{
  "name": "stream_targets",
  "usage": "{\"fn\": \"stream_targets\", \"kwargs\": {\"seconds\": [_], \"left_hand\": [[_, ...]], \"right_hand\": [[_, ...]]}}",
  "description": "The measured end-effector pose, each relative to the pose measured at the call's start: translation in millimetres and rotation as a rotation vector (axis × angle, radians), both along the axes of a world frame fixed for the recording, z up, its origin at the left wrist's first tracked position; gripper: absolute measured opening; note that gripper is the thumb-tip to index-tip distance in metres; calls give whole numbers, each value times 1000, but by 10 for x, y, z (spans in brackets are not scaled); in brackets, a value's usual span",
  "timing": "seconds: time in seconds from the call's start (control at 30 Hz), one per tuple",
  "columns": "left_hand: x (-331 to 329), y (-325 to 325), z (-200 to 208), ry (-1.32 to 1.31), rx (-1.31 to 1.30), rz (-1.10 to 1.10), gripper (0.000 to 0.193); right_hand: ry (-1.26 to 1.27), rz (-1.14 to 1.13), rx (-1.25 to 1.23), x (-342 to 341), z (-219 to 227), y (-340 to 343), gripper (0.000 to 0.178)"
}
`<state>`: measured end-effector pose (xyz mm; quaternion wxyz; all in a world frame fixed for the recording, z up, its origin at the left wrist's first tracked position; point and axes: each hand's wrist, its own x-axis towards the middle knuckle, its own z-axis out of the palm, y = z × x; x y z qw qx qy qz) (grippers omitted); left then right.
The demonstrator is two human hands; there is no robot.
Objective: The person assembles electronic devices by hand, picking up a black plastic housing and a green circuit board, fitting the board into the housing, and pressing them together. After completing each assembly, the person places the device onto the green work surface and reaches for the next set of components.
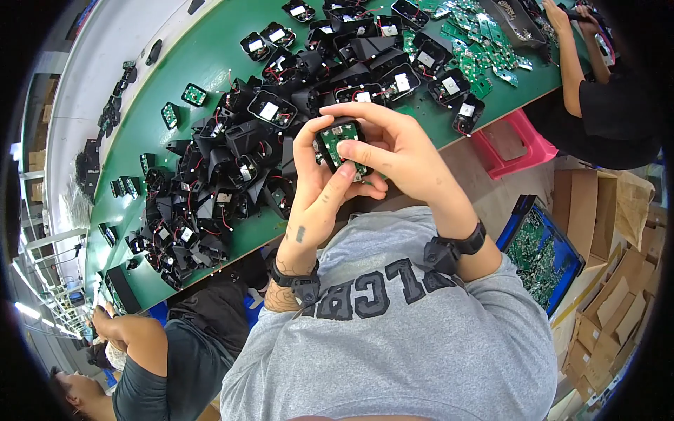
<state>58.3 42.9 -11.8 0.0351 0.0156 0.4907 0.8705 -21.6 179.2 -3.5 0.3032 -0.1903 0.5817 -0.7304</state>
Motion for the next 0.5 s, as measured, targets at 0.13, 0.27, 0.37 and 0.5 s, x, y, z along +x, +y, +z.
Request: {"fn": "stream_targets", "kwargs": {"seconds": [0.13, 0.27, 0.37, 0.5], "left_hand": [[7, -23, 70, -62, -170, -19, 57], [14, -100, 196, -19, -472, -121, 68], [-24, -88, 217, -18, -485, -126, 76], [-52, -36, 208, -30, -485, -64, 75]], "right_hand": [[107, -51, -10, 24, -93, -10, 45], [73, -78, -93, 29, -146, 25, 44], [-48, -78, -147, 7, -131, 20, 44], [-23, -85, -158, -7, -144, 40, 42]]}}
